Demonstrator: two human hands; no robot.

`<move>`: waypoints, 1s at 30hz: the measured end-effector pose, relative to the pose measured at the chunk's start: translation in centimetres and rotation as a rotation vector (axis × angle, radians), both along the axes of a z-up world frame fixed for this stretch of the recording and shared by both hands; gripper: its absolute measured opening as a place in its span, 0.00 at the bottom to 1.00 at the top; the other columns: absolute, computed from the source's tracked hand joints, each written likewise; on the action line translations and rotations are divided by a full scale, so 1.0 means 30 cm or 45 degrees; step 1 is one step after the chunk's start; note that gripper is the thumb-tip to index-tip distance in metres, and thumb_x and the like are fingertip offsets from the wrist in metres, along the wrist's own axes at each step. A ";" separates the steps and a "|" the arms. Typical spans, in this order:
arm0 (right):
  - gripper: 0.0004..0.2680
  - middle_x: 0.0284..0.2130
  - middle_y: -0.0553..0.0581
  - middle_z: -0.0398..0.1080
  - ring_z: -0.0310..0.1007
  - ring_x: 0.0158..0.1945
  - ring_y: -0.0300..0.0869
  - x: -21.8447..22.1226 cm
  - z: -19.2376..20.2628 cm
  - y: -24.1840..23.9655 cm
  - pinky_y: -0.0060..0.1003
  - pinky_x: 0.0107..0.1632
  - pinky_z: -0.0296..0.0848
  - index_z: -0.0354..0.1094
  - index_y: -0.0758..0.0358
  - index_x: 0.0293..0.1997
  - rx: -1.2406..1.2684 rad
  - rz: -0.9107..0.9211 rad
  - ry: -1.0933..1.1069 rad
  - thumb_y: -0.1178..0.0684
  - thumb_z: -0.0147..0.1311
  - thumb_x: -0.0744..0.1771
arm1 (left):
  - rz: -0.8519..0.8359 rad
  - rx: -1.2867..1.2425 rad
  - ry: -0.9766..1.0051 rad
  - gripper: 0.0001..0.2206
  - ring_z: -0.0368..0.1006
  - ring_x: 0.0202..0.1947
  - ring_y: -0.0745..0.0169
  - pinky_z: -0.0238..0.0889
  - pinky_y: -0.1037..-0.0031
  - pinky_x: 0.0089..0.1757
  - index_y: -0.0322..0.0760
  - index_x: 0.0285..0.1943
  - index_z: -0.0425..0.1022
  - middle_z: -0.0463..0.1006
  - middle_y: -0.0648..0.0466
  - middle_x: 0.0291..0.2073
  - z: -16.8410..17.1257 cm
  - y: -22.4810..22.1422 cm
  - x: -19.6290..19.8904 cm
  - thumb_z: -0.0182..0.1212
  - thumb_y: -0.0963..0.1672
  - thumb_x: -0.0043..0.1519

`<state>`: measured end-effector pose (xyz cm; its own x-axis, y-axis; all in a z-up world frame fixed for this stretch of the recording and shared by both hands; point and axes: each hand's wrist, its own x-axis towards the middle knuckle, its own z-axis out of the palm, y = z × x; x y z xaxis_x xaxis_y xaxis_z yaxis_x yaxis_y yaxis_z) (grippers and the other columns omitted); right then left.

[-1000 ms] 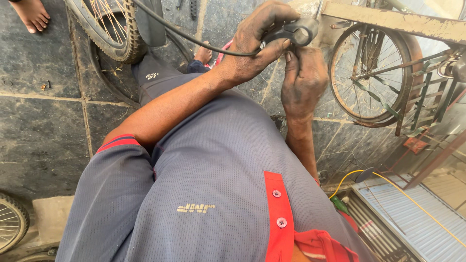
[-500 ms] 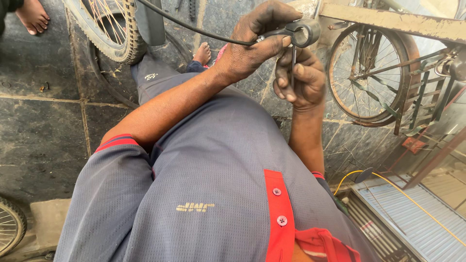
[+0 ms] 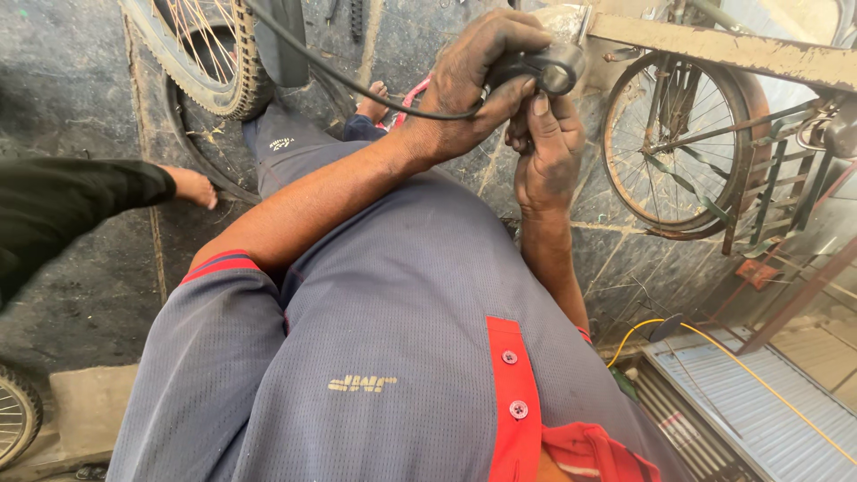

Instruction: The person repairs a bicycle by working on the handlebars and brake components. They use a screwdriver and other tools to adjust the brake levers and cables.

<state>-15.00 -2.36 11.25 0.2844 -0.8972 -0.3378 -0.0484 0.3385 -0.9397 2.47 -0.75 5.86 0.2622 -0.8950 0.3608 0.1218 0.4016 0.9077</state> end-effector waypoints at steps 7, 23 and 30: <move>0.07 0.29 0.52 0.67 0.62 0.29 0.34 0.003 0.038 -0.004 0.28 0.33 0.63 0.71 0.67 0.50 0.032 -0.022 0.051 0.52 0.53 0.74 | -0.084 0.019 0.097 0.17 0.76 0.59 0.61 0.76 0.71 0.57 0.42 0.66 0.65 0.72 0.53 0.58 -0.021 -0.007 -0.004 0.66 0.42 0.71; 0.07 0.33 0.55 0.73 0.68 0.31 0.36 0.051 0.082 0.007 0.32 0.32 0.68 0.72 0.68 0.52 -0.574 0.211 1.050 0.54 0.53 0.74 | -0.183 0.246 0.493 0.15 0.75 0.60 0.61 0.72 0.67 0.63 0.37 0.61 0.71 0.76 0.53 0.55 -0.046 -0.007 -0.036 0.68 0.41 0.68; 0.03 0.31 0.56 0.71 0.68 0.27 0.39 0.008 0.070 -0.024 0.35 0.29 0.68 0.70 0.66 0.46 0.019 0.139 0.714 0.58 0.53 0.72 | -0.198 0.364 0.414 0.16 0.76 0.58 0.62 0.71 0.69 0.61 0.35 0.62 0.71 0.78 0.54 0.53 -0.031 0.001 -0.027 0.67 0.42 0.67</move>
